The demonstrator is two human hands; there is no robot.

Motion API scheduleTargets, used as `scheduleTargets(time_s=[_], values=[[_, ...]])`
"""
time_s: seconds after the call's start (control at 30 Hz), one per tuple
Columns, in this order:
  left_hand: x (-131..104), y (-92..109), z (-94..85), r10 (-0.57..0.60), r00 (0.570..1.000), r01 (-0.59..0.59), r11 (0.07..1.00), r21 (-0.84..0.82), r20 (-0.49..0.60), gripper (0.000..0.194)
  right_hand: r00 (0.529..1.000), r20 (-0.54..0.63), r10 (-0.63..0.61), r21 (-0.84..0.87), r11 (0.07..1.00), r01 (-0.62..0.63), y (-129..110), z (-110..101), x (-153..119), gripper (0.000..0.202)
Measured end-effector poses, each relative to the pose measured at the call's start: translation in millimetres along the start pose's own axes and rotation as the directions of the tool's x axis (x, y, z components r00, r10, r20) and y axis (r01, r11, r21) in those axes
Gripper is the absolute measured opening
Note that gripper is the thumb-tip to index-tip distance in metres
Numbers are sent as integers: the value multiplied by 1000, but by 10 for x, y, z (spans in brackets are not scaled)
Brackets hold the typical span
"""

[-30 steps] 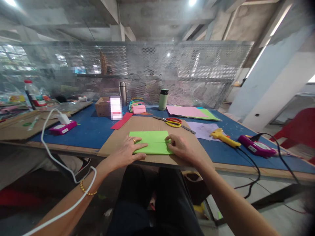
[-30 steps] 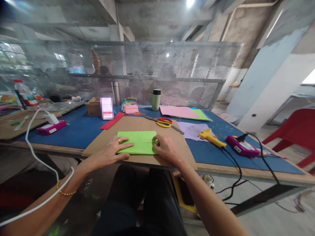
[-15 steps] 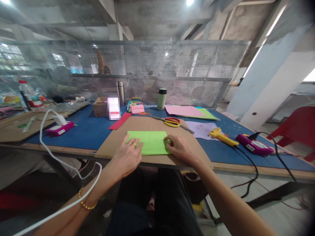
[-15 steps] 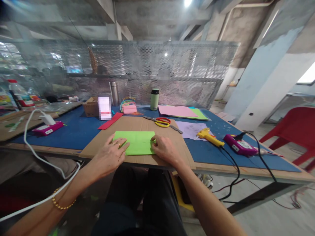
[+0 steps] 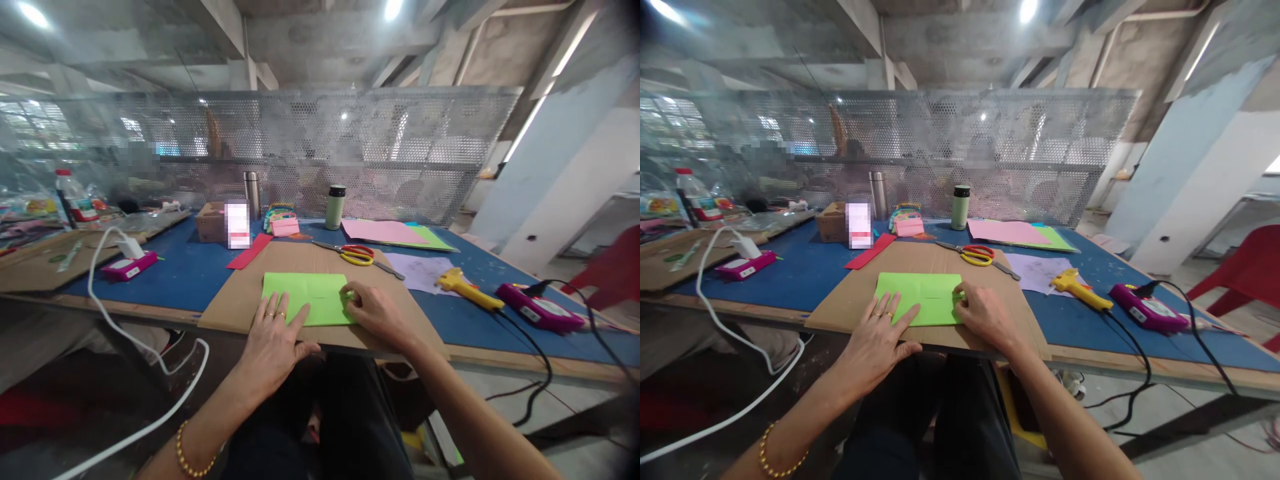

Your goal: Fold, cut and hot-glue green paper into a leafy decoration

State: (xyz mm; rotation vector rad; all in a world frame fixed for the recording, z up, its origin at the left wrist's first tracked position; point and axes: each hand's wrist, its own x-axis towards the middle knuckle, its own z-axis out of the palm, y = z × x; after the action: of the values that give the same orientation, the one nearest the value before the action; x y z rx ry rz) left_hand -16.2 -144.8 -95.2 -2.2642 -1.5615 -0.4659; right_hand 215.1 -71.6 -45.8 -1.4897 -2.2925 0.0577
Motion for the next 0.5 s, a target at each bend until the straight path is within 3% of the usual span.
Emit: scheduleTargets(time_s=[0.1,0.17,0.23,0.37,0.5], values=[[4,12,27,11,999,-9,999,44,-41,78,991,-111,-76,-61,996,69,5,-49,31,26],[5,13,53,17,998,-13,998,57,-58,80,957,-221,-190,-137,977,162,-27,-53,85,25],[7,13,72,18,998,-15,998,59,-59,82,915,-240,-323,-180,942,285,-88,-8,170,28],[10,12,81,10,999,-9,999,39,-40,83,859,16,-512,-115,852,510,-209,207,373,36],[15,10,74,6,999,-6,1000,-8,-43,90,819,216,-532,3,839,544,-218,384,480,47]])
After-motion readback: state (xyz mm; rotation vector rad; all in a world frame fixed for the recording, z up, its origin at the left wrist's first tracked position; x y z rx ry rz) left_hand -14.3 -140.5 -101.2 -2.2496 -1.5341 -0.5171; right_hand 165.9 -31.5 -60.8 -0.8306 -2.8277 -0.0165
